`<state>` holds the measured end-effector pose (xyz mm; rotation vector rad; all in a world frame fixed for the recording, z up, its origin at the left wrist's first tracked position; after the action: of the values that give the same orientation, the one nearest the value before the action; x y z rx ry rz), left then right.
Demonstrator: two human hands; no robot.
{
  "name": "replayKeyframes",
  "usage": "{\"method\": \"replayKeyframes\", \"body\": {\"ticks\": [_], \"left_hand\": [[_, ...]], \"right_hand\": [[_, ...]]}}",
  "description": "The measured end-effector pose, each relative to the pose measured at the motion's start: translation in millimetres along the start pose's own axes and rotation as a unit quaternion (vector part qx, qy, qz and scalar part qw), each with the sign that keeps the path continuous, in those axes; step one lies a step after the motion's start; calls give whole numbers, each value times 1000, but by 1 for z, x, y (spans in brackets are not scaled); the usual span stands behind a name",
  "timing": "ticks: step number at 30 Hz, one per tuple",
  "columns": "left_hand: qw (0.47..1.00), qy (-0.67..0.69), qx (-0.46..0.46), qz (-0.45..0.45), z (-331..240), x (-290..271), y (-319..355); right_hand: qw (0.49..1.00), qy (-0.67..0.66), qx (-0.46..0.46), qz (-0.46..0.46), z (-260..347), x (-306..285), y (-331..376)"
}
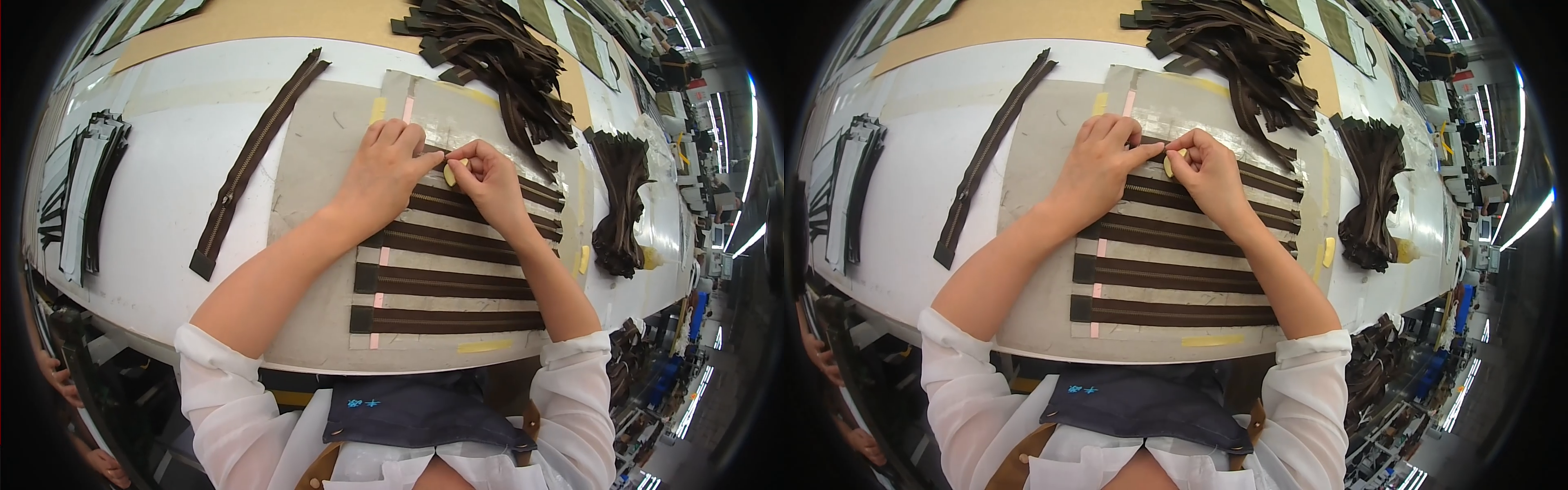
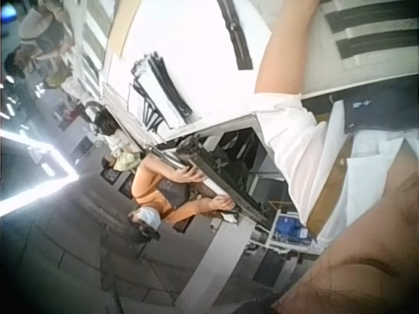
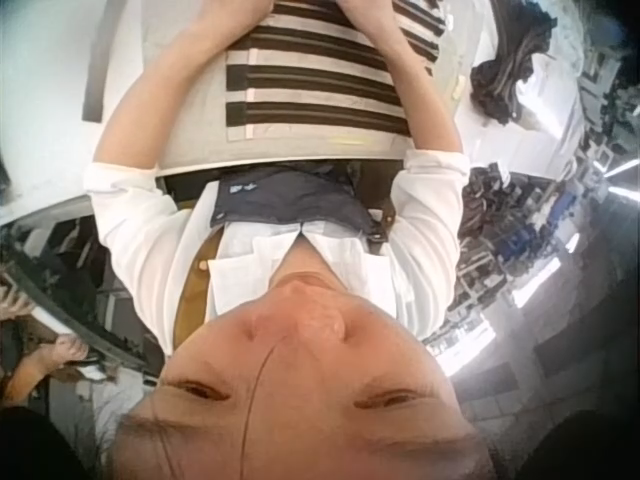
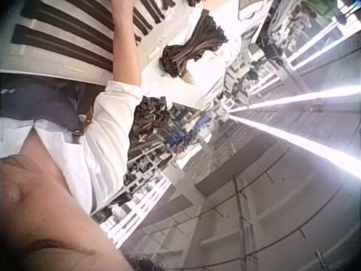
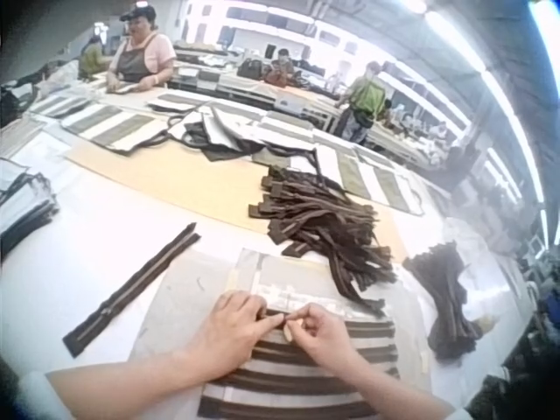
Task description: Arranging and grouping leather strips on a template/mat in a workshop environment.
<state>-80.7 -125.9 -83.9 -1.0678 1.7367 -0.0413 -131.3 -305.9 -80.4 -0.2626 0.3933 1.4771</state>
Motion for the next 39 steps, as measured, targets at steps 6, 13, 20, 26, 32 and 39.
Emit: {"method": "replayKeyframes", "body": {"ticks": [6,13,20,26,32,39], "left_hand": [[1000,-2,6,-1,-1,0,-1],[1000,-2,7,-5,-1,0,-2],[1000,2,6,-3,-1,0,-1],[1000,1,2,0,-1,0,0],[1000,10,4,-7,0,1,-1],[1000,4,10,-12,0,0,-1]], "right_hand": [[1000,12,-8,-10,-3,-1,0],[1000,25,-16,-11,-2,0,0],[997,-79,21,-5,6,-4,2],[996,-77,5,-38,5,-4,9],[994,-26,-44,-97,8,3,17],[998,-10,-33,-53,7,4,20]]}}
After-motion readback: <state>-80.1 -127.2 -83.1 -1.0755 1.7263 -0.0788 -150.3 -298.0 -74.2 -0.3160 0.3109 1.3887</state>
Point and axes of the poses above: each hand's wrist, its own y-axis away from the middle knuckle, its own x-axis out of the palm, z = x × y, the point moved 3 cm from there along -y, towards the middle knuckle, and after that the axes turned 6 degrees about -x, right-handed, at the moved point
